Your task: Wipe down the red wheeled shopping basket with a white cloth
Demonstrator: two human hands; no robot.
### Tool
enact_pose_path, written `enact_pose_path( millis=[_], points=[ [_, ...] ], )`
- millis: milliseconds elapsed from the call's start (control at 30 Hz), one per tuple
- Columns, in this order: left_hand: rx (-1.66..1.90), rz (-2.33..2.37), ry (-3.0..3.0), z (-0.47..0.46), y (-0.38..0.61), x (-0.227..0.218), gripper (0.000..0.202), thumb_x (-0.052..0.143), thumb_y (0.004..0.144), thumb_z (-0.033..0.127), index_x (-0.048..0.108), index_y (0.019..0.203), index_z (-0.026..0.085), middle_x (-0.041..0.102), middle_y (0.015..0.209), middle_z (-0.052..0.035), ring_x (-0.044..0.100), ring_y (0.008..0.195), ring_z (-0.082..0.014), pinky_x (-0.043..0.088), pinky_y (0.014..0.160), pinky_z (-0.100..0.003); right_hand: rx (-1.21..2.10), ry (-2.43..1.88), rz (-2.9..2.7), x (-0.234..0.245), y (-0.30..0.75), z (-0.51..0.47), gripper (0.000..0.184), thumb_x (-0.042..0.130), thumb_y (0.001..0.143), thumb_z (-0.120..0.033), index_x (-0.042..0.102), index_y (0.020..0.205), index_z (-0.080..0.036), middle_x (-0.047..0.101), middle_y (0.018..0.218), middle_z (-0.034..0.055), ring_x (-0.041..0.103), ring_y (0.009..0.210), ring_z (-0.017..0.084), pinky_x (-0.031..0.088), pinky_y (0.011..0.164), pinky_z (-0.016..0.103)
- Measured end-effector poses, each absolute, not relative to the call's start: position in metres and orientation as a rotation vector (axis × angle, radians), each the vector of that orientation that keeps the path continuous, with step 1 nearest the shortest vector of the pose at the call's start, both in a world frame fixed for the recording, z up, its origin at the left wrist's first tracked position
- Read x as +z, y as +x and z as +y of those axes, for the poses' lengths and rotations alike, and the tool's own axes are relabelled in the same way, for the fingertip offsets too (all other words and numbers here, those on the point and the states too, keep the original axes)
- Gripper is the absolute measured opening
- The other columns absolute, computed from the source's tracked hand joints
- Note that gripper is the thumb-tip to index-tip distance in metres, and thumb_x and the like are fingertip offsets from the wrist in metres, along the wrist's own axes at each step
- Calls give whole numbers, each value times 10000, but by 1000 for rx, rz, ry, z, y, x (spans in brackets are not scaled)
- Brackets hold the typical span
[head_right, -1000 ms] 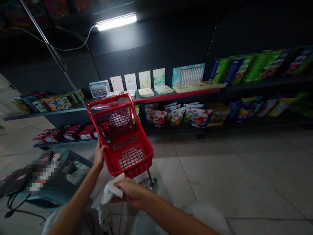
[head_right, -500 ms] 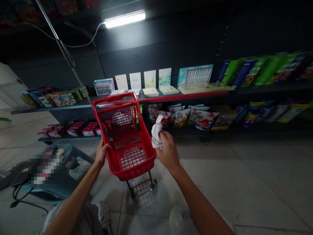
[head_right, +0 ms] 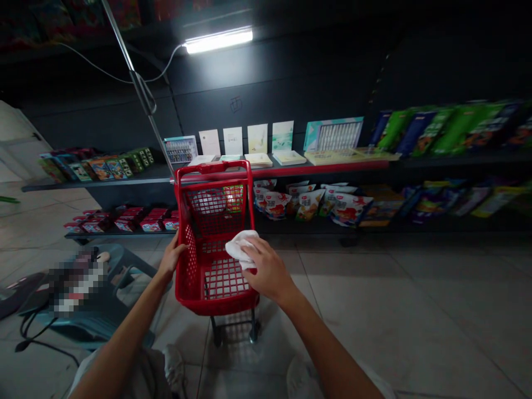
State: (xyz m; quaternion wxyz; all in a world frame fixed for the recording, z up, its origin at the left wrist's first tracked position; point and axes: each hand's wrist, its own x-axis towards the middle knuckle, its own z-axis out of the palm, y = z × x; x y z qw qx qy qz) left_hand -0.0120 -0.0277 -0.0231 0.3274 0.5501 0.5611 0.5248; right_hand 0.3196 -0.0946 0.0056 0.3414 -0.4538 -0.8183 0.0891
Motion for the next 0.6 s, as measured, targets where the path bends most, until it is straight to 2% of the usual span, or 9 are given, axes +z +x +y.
enact_pose_path(
  millis=[133, 267, 367, 500, 600],
  points=[
    [1265, 1490, 1458, -17, -17, -21, 839, 658, 753, 254, 490, 1574, 241, 667, 1455, -28, 604, 1337, -295, 409, 1206, -438, 231, -1171, -2153, 10, 323, -97, 348, 637, 932, -292, 730, 1251, -188, 616, 1462, 133, 497, 1414, 282, 409, 1209, 462],
    [1203, 1592, 1465, -5, -13, -21, 811, 658, 739, 206, 538, 1539, 261, 709, 1393, -37, 640, 1288, -284, 419, 1191, -440, 168, -1231, -2177, 14, 320, -99, 234, 546, 1002, -253, 770, 1017, -190, 724, 1222, 114, 582, 1235, 255, 447, 1104, 414],
    [1203, 1647, 1457, 2, -9, -22, 784, 643, 757, 195, 544, 1532, 263, 723, 1367, -56, 664, 1246, -283, 443, 1162, -450, 124, -1257, -2257, 17, 311, -104, 199, 590, 981, -250, 765, 915, -181, 747, 1053, 104, 594, 1126, 259, 455, 1019, 403],
    [1214, 1662, 1482, 7, -8, -23, 751, 657, 766, 195, 569, 1510, 249, 703, 1403, -63, 635, 1300, -286, 408, 1198, -450, 153, -1225, -2366, 18, 302, -110, 166, 645, 963, -282, 777, 925, -189, 746, 981, 100, 587, 1073, 254, 444, 993, 399],
    [1242, 1624, 1504, 8, -8, -23, 725, 657, 773, 197, 584, 1493, 231, 683, 1434, -60, 606, 1346, -285, 380, 1226, -451, 209, -1165, -2373, 18, 304, -109, 147, 644, 966, -256, 780, 994, -210, 744, 1052, 95, 574, 1113, 255, 432, 1025, 405]
  ],
)
